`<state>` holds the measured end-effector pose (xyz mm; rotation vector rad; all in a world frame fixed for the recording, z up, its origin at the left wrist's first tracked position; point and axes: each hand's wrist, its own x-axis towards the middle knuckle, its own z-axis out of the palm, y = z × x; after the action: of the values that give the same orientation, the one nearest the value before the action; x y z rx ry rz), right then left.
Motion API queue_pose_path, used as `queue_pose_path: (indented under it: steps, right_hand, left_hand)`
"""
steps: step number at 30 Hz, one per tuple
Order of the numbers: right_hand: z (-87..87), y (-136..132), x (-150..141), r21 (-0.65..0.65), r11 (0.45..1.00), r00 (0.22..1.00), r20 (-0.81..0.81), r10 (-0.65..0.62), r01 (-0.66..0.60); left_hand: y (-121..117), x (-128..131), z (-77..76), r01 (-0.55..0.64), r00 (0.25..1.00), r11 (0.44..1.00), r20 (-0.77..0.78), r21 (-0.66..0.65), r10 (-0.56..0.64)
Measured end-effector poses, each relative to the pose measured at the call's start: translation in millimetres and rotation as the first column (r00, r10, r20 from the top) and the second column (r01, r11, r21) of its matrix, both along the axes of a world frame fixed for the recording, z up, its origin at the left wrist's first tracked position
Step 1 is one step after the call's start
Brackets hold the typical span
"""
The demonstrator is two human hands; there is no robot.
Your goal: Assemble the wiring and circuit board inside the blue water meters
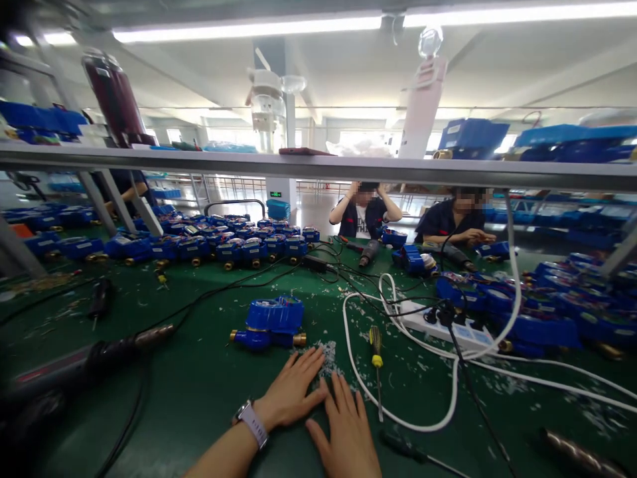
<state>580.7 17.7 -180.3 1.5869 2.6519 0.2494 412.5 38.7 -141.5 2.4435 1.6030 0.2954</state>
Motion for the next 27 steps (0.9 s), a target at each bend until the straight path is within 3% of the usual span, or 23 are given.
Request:
queue_pose_path:
  steps: [5, 8, 13, 16, 18, 20, 22, 24, 25, 27]
  right_hand:
    - [4.8, 3.7, 1.1, -0.104, 0.991, 0.997, -0.032, 0.076, -0.079]
    - [5.5, 4.3, 0.6, -0.152, 0.988, 0.999, -0.039, 0.024, -0.029]
    - [4.6, 5.1, 5.9, -0.086, 0.995, 0.995, -0.081, -0.060, 0.053]
    - [8.2, 4.2, 10.6, -0.105, 0.985, 0.985, -0.084, -0.149, 0.140]
    - [8.6, 2.7, 12.0, -0.073, 0.987, 0.984, -0.100, -0.150, 0.144]
    - [5.1, 1.5, 11.8, -0.007, 1.000, 0.988, -0.150, -0.024, 0.023]
    - [-0.4, 1.4, 10.8, 0.046, 0.982, 0.959, -0.209, 0.191, -0.185]
    - [-2.9, 2.1, 10.6, 0.030, 0.955, 0.924, -0.244, 0.293, -0.295]
    - [-1.9, 2.6, 11.3, -0.010, 0.964, 0.937, -0.238, 0.257, -0.267]
    - [4.9, 2.9, 13.9, -0.111, 0.991, 0.982, -0.180, 0.053, -0.074]
  left_hand:
    - [4.0, -3.0, -3.2, 0.006, 1.000, 1.000, 0.022, -0.027, -0.005]
    - [3.7, -6.1, -3.1, -0.004, 1.000, 0.999, 0.009, -0.040, 0.005]
    - [1.9, -9.8, -7.1, -0.077, 0.997, 0.996, 0.022, -0.051, 0.078]
    - [4.6, -13.7, -17.5, -0.104, 0.990, 0.994, 0.104, 0.035, 0.100]
    - [7.3, -17.1, -23.8, -0.094, 0.979, 0.981, 0.197, 0.167, 0.060]
    - [8.9, -22.1, -25.8, -0.083, 0.965, 0.921, 0.263, 0.380, -0.021]
    - [8.6, -30.4, -22.6, -0.107, 0.961, 0.797, 0.267, 0.595, -0.070]
    - [7.4, -45.0, -16.5, -0.181, 0.963, 0.659, 0.267, 0.730, -0.032]
    - [7.1, -55.1, -13.6, -0.240, 0.957, 0.605, 0.289, 0.760, 0.016]
    - [8.3, -80.0, -10.2, -0.388, 0.917, 0.514, 0.375, 0.765, 0.135]
